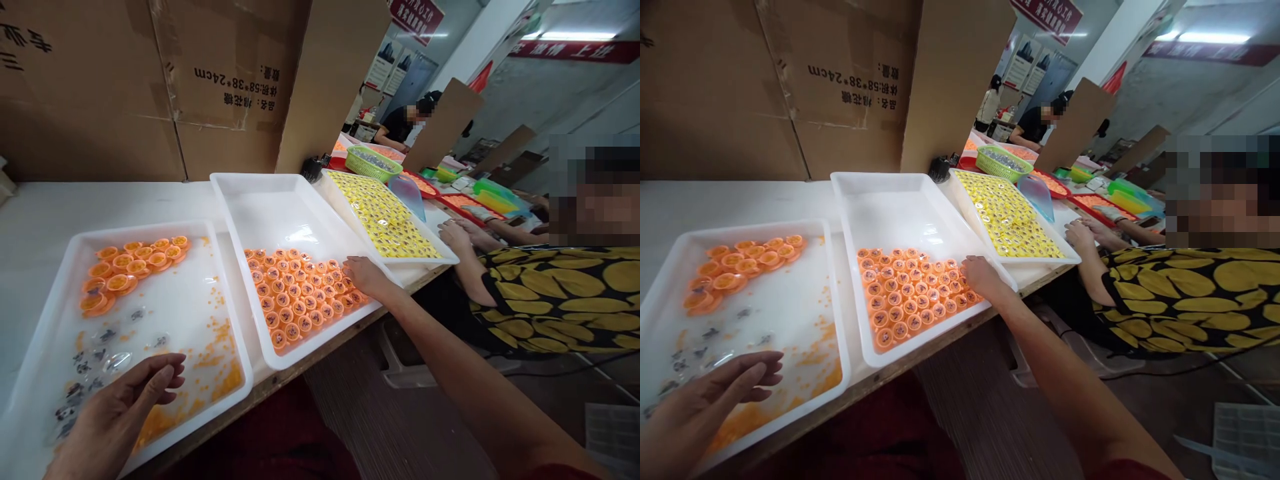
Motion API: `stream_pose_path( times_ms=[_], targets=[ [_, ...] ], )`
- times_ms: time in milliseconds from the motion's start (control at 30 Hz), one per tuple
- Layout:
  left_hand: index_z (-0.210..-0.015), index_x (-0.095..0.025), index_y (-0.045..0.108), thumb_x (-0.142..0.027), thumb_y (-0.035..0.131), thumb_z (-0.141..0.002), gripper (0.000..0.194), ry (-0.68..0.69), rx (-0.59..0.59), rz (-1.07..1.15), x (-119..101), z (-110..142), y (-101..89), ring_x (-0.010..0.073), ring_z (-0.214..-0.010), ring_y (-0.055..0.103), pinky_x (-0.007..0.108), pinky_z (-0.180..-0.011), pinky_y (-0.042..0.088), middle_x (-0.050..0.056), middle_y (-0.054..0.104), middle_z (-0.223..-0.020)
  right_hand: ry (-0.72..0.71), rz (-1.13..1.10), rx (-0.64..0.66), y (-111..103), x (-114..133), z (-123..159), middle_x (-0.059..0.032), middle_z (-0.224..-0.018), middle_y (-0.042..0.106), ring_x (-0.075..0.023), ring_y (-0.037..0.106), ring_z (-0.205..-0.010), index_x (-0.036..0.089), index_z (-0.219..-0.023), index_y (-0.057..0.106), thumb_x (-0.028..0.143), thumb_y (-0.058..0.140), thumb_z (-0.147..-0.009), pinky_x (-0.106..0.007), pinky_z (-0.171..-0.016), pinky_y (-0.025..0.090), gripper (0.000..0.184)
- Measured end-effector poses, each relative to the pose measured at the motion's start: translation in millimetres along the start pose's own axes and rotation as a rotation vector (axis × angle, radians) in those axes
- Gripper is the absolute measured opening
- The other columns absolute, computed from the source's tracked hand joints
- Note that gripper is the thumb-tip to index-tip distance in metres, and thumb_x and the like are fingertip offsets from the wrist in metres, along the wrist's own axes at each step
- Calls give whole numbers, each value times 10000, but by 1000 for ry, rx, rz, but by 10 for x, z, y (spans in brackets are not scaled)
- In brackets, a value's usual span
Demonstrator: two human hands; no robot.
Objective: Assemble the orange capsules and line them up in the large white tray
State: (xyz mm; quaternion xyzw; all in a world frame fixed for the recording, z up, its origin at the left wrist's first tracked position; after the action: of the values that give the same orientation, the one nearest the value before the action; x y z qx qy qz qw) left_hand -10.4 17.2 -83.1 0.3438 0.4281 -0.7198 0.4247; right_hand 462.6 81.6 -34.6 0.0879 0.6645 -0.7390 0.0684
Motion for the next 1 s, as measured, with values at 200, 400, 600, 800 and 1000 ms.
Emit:
stream_pose_path(
  times_ms=[200, 400, 600, 800, 1000],
  targets=[
    [-990, -207, 690, -594, 609, -697, 492, 38, -7, 42, -103, 27, 29, 252, -843, 688, 358, -759, 584, 56, 724, -961, -23, -39, -43, -31, 127, -58, -89, -1316, 566, -193, 504, -1217, 172, -1306, 514, 151, 404, -896, -310, -1013, 396, 425],
    [-886, -150, 682, -474, 558, -777, 364, 136, -60, 158, -326, 156, 172, 196, -707, 663, 314, -648, 553, 57, 698, -761, -102, -139, -61, 126, 62, -120, -186, -1110, 673, -281, 635, -1029, 154, -1079, 669, 127, 442, -821, -394, -885, 482, 345],
    [-940, -153, 661, -336, 484, -844, 273, 191, -119, 60, -374, 90, -25, 168, -748, 627, 286, -654, 510, 67, 668, -817, -183, -332, -409, -301, 443, -274, -144, -1147, 647, -339, 609, -1046, 313, -1123, 611, 420, 476, -830, -502, -846, 478, 340],
    [-881, -179, 672, -243, 456, -853, 227, 265, -364, -387, -468, 116, -323, 148, -688, 586, 284, -659, 458, 54, 643, -829, -648, -652, -285, -1209, 2356, -179, -34, -1188, 643, -197, 591, -1102, 253, -1128, 614, 320, 421, -915, -343, -987, 439, 295],
    [-837, -202, 675, -193, 442, -869, 235, 294, -360, -504, -334, 304, -233, 153, -741, 607, 248, -649, 458, 58, 624, -830, -646, -451, -85, -1071, 3690, -656, -100, -1101, 653, -222, 628, -975, 164, -1054, 612, 202, 496, -875, -289, -781, 464, 216]
  ],
)
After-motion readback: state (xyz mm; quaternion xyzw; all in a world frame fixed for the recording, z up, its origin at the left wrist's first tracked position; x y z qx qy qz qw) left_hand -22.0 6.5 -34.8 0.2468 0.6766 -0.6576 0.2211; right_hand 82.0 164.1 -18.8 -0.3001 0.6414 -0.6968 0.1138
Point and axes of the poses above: each hand's wrist, its own z-axis away from the middle knuckle, its own y-axis out of the palm, x = y × z, the point moved 2 cm from there along -z, towards the middle knuckle
